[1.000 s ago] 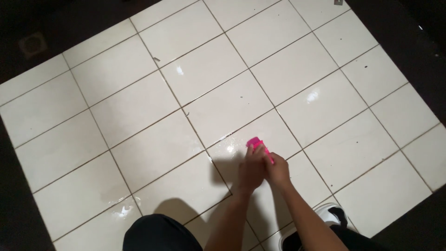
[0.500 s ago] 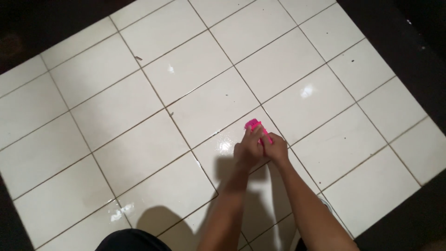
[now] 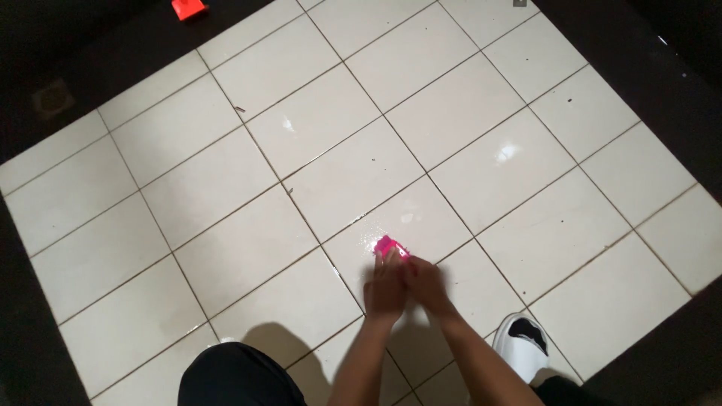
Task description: The person scrubs the beige tiled wall with a yellow sponge, then places the sponge on the sink. They then pick up a pink scrubbing brush and scrub the white tiled floor in a kneeling position.
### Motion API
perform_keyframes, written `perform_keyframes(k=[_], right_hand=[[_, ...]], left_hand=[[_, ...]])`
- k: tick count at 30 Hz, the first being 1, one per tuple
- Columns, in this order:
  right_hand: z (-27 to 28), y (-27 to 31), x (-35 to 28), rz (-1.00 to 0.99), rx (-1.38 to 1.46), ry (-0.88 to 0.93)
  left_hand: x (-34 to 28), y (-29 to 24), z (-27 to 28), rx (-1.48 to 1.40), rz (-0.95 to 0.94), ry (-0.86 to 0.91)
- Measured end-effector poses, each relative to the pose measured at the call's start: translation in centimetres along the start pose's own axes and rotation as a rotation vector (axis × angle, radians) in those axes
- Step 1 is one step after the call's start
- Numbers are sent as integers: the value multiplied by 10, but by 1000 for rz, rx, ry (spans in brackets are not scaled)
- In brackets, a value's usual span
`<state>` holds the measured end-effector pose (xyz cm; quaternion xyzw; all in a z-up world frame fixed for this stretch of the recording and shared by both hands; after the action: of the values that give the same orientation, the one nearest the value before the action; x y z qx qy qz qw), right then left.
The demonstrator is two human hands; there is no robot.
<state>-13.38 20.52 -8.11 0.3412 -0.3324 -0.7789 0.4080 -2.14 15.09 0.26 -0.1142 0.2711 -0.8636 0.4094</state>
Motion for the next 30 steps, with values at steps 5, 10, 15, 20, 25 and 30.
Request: perform_keyframes(k=[5,10,15,20,25,30], right_hand=[[-5,10,22,16,84,-40],[-5,33,58,-61,89,1],[2,47,68,-93,101,30],[11,38,45,-94,107,85],[14,6,27,32,69,10],[35,27,28,484,-254,-142]], left_hand=[[16,5,20,-28,-23,-76],[38,19,37,-49,-100,-281],[44,23,41,-56,-118,-364],[28,-5,54,-121,-81,-245],[25,-5,7,-220,-101,-132],[42,-21,13,-279,-84,-57]])
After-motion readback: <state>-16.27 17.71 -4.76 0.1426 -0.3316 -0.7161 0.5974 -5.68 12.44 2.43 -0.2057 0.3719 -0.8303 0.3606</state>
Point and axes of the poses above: each hand's wrist, its own x-axis towards the middle knuckle, its own z-axis out of the back of the hand, y = z × x, the point moved 7 cm from there along x, towards the middle knuckle, and after that the axes turned 5 degrees about y, right-handed, at the moved point
